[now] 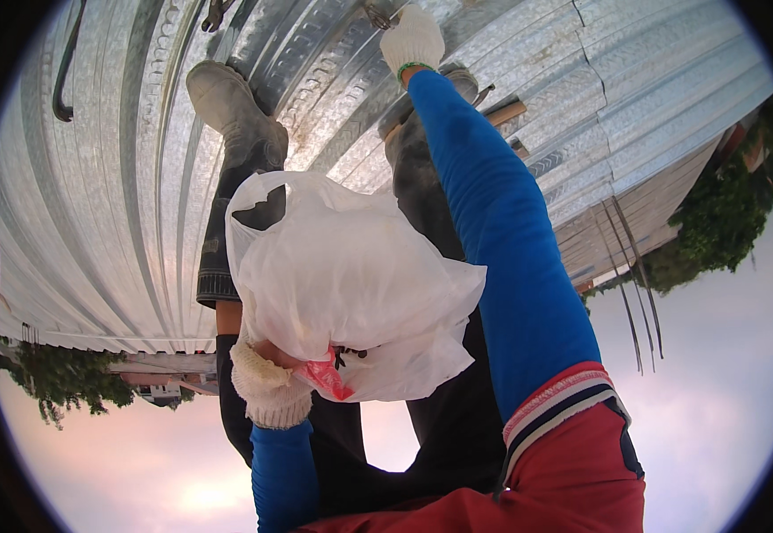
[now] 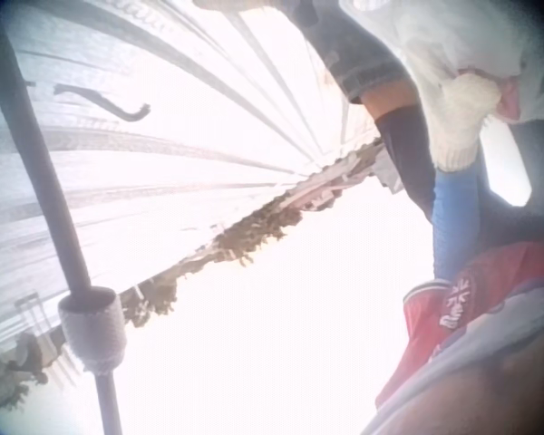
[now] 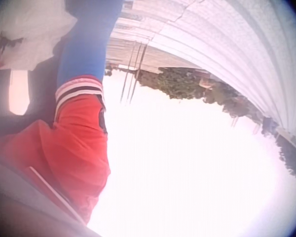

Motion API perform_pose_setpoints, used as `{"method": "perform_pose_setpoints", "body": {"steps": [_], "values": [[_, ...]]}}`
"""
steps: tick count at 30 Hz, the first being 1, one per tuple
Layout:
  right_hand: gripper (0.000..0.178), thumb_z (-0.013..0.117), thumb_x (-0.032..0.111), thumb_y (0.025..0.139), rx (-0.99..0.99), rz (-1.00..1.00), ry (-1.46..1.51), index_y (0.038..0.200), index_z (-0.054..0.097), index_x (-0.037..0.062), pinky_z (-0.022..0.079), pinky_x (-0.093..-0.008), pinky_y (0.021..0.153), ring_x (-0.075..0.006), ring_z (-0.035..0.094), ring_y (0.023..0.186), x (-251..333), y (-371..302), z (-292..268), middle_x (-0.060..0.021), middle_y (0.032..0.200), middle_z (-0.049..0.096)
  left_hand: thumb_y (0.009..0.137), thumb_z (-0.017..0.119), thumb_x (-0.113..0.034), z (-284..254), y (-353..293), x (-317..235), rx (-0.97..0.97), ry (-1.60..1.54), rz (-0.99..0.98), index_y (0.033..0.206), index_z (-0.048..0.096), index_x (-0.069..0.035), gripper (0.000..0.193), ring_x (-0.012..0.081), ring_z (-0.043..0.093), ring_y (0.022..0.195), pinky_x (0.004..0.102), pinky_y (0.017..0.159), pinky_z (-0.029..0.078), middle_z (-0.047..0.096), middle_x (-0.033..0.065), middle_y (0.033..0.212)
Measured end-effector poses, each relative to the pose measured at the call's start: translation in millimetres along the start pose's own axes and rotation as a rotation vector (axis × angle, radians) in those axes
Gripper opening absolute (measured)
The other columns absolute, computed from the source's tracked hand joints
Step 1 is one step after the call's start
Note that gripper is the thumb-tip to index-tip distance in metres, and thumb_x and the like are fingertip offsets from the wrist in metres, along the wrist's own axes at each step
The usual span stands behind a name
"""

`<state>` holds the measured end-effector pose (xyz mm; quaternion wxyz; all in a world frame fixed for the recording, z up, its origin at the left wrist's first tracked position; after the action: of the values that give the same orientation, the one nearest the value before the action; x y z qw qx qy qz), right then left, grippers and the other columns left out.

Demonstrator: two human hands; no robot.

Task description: The person walks on a corrugated metal roof, carries a plastic bag of fasteners, and uses a hammer to secure metal sheets. They move along the roof, place fasteners, and strike them with a hammer while other workers are visible nearby.

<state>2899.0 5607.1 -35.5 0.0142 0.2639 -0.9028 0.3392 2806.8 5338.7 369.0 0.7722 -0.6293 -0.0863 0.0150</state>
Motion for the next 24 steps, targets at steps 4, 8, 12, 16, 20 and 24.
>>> {"method": "perform_pose_setpoints", "body": {"steps": [4,8,12,16,20,24], "values": [[0.040,0.066,0.029,0.094,0.074,0.163,-0.012,0.126,0.074,0.0066,0.055,-0.0511,0.100,-0.0436,0.071,0.114,3.4,-17.4,-5.4,-0.0228,0.116,0.077,0.078,0.088,-0.017,-1.3,1.6,4.0,-0.010,-0.015,0.005,0.156,0.047,-0.009,0.089,0.0296,0.062,0.132,0.0467,0.109,0.055,0.062,0.0126,0.145],[0.038,0.067,0.023,0.093,0.091,0.367,0.058,0.123,0.072,0.0008,0.058,-0.0480,0.092,-0.0381,0.075,0.105,-16.0,-35.9,19.4,-0.0221,0.112,0.078,0.079,0.088,-0.018,-2.3,2.0,8.3,-0.017,-0.019,0.008,0.156,0.046,-0.009,0.088,0.0296,0.062,0.132,0.0467,0.109,0.055,0.061,0.0128,0.146],[0.024,0.067,0.015,0.092,-0.012,0.496,0.467,0.112,0.074,0.0030,0.059,-0.0469,0.092,-0.0426,0.074,0.105,-23.0,-39.3,51.2,-0.0223,0.109,0.078,0.081,0.087,-0.019,-5.8,2.3,8.8,-0.015,-0.015,0.004,0.157,0.045,-0.009,0.087,0.0296,0.062,0.132,0.0467,0.109,0.056,0.060,0.0130,0.146],[0.023,0.066,0.015,0.094,-0.092,0.319,0.596,0.113,0.075,0.0058,0.058,-0.0470,0.092,-0.0401,0.074,0.102,-0.2,-43.0,43.8,-0.0200,0.107,0.077,0.082,0.087,-0.020,-10.9,-2.9,10.2,-0.042,-0.016,0.016,0.157,0.045,-0.009,0.086,0.0297,0.062,0.133,0.0467,0.109,0.056,0.060,0.0132,0.147],[0.026,0.064,0.019,0.096,-0.137,0.152,0.370,0.116,0.077,0.0076,0.059,-0.0455,0.089,-0.0358,0.076,0.099,13.5,-42.1,23.8,-0.0163,0.107,0.079,0.084,0.086,-0.021,-14.8,-5.4,9.3,-0.050,-0.007,0.017,0.157,0.044,-0.008,0.086,0.0297,0.062,0.133,0.0467,0.108,0.056,0.059,0.0134,0.148],[0.028,0.063,0.022,0.098,-0.041,0.050,0.198,0.119,0.076,0.0094,0.057,-0.0504,0.096,-0.0414,0.072,0.109,20.3,-34.9,20.0,-0.0178,0.114,0.078,0.086,0.086,-0.022,-16.1,-7.1,8.6,-0.045,0.011,0.013,0.158,0.043,-0.008,0.085,0.0298,0.062,0.133,0.0467,0.108,0.057,0.059,0.0136,0.149]]}}
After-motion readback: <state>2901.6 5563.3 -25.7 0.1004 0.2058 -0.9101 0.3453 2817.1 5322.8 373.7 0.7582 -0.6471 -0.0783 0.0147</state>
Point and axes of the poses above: each hand's wrist, its own y-axis towards the middle knuckle, its own z-axis out of the palm, x = y × z, the point moved 1 cm from there along y, towards the middle knuckle
